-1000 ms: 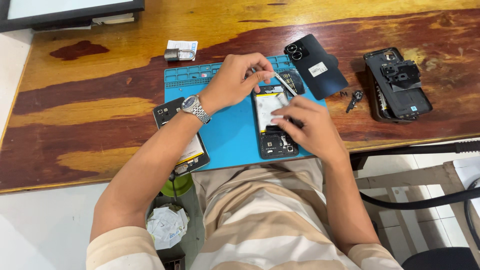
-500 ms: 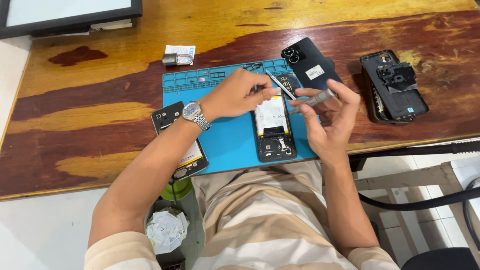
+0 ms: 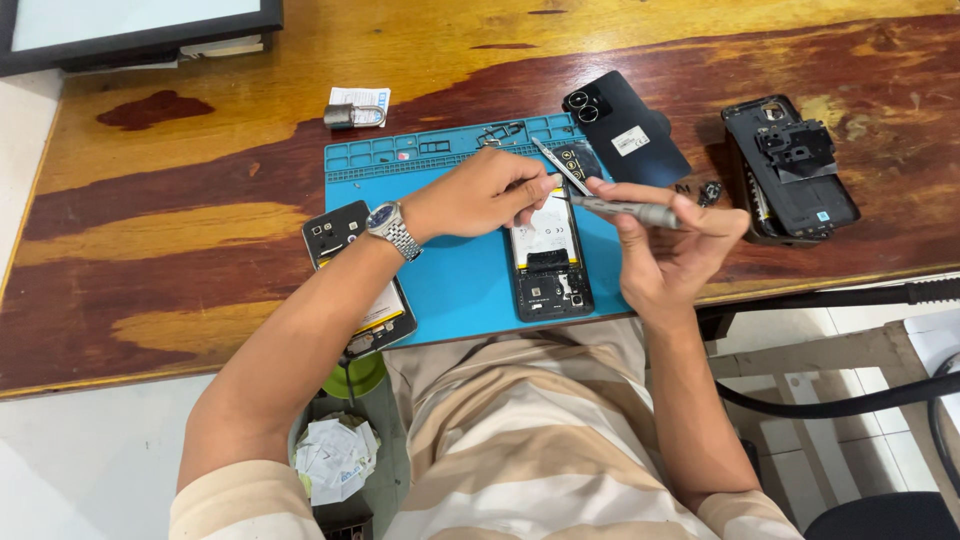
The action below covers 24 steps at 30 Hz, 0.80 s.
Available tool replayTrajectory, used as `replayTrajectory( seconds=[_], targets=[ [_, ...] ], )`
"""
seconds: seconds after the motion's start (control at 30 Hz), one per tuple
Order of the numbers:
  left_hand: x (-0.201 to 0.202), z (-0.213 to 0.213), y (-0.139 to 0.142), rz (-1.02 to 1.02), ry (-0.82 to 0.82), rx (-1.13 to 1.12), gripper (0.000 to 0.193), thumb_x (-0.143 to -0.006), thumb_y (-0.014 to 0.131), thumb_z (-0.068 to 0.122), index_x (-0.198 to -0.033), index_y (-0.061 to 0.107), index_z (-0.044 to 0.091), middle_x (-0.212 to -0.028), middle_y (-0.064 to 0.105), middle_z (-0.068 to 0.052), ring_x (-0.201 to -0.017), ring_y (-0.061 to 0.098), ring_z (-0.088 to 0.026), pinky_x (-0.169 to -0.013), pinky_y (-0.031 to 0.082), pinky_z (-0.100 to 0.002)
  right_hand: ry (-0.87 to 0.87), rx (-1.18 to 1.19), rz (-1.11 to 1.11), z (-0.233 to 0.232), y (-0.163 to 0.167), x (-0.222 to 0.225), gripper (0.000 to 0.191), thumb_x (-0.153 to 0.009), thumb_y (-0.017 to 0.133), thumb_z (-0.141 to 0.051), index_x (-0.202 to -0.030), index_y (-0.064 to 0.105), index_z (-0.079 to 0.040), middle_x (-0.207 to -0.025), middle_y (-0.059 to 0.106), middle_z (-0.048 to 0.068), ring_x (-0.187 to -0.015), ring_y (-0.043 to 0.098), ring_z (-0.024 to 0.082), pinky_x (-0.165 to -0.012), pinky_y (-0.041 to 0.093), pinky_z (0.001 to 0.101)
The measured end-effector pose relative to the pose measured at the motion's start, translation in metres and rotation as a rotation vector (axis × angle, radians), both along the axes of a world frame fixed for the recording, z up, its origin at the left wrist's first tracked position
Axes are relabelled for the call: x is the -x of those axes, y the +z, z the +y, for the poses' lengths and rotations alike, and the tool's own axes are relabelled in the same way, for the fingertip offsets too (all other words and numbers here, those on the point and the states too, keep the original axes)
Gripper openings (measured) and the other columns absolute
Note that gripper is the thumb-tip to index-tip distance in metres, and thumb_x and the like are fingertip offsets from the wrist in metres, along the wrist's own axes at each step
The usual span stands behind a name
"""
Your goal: The person uses a screwdriver to remove screws from a disassembled smartphone on a blue mat, then picks up another phone and continues unscrewing components. Screws are placed on the mat as they are removed.
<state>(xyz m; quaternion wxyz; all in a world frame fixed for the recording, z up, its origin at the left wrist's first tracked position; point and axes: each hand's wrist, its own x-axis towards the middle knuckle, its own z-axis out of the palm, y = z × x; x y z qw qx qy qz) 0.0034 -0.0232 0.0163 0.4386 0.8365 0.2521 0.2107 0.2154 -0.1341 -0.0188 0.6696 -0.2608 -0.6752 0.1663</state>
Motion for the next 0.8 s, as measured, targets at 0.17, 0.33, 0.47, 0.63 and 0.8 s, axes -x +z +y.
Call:
replayTrajectory(
  seconds=[0.17,0.33,0.47,0.63,0.8],
  targets=[
    [0.0002,-0.0007,0.0007,0.019,0.002,-0.023,0.045,-0.107,0.051,0.039,-0.081,0.063,0.005,-0.067,0.070,-0.002,-0.059,0.069,-0.009,-0.055,0.055,-0.027,0.066,0.021,-0.022,0.0017,0.0003,0.0013,0.041,-0.110,0.051,0.012,-0.126,0.024,-0.014,-0.124,0.063,0.036,-0.113,0.071,0.040,-0.096,0.064,0.0446],
    [0.0004,-0.0015,0.0026,0.028,0.001,-0.077,0.045,-0.107,0.050,0.039,-0.080,0.064,0.005,-0.066,0.071,-0.002,-0.059,0.069,-0.010,-0.055,0.054,-0.028,0.078,0.022,-0.009,0.0019,-0.0017,0.0009,0.040,-0.110,0.050,0.013,-0.125,0.023,-0.014,-0.124,0.062,0.035,-0.114,0.071,0.041,-0.097,0.063,0.0451],
    [0.0003,-0.0018,0.0031,0.031,-0.001,-0.071,0.045,-0.107,0.050,0.038,-0.079,0.063,0.005,-0.067,0.071,-0.002,-0.059,0.070,-0.010,-0.056,0.054,-0.028,0.076,0.021,-0.009,0.0019,-0.0017,0.0008,0.040,-0.110,0.050,0.012,-0.125,0.024,-0.014,-0.123,0.063,0.035,-0.113,0.071,0.040,-0.097,0.064,0.0449],
    [0.0005,-0.0016,0.0028,0.027,-0.004,-0.088,0.045,-0.107,0.050,0.037,-0.079,0.063,0.005,-0.067,0.072,-0.003,-0.060,0.070,-0.011,-0.056,0.054,-0.028,0.079,0.037,-0.016,0.0013,0.0001,0.0012,0.040,-0.110,0.050,0.012,-0.126,0.024,-0.014,-0.124,0.063,0.035,-0.112,0.072,0.039,-0.095,0.064,0.0429],
    [0.0006,-0.0020,0.0017,0.023,0.000,-0.075,0.044,-0.107,0.050,0.036,-0.079,0.063,0.005,-0.067,0.071,-0.003,-0.060,0.069,-0.011,-0.057,0.054,-0.029,0.068,0.040,-0.016,0.0013,0.0015,0.0017,0.039,-0.111,0.050,0.011,-0.127,0.024,-0.014,-0.124,0.063,0.034,-0.112,0.072,0.038,-0.095,0.064,0.0415]
  ],
)
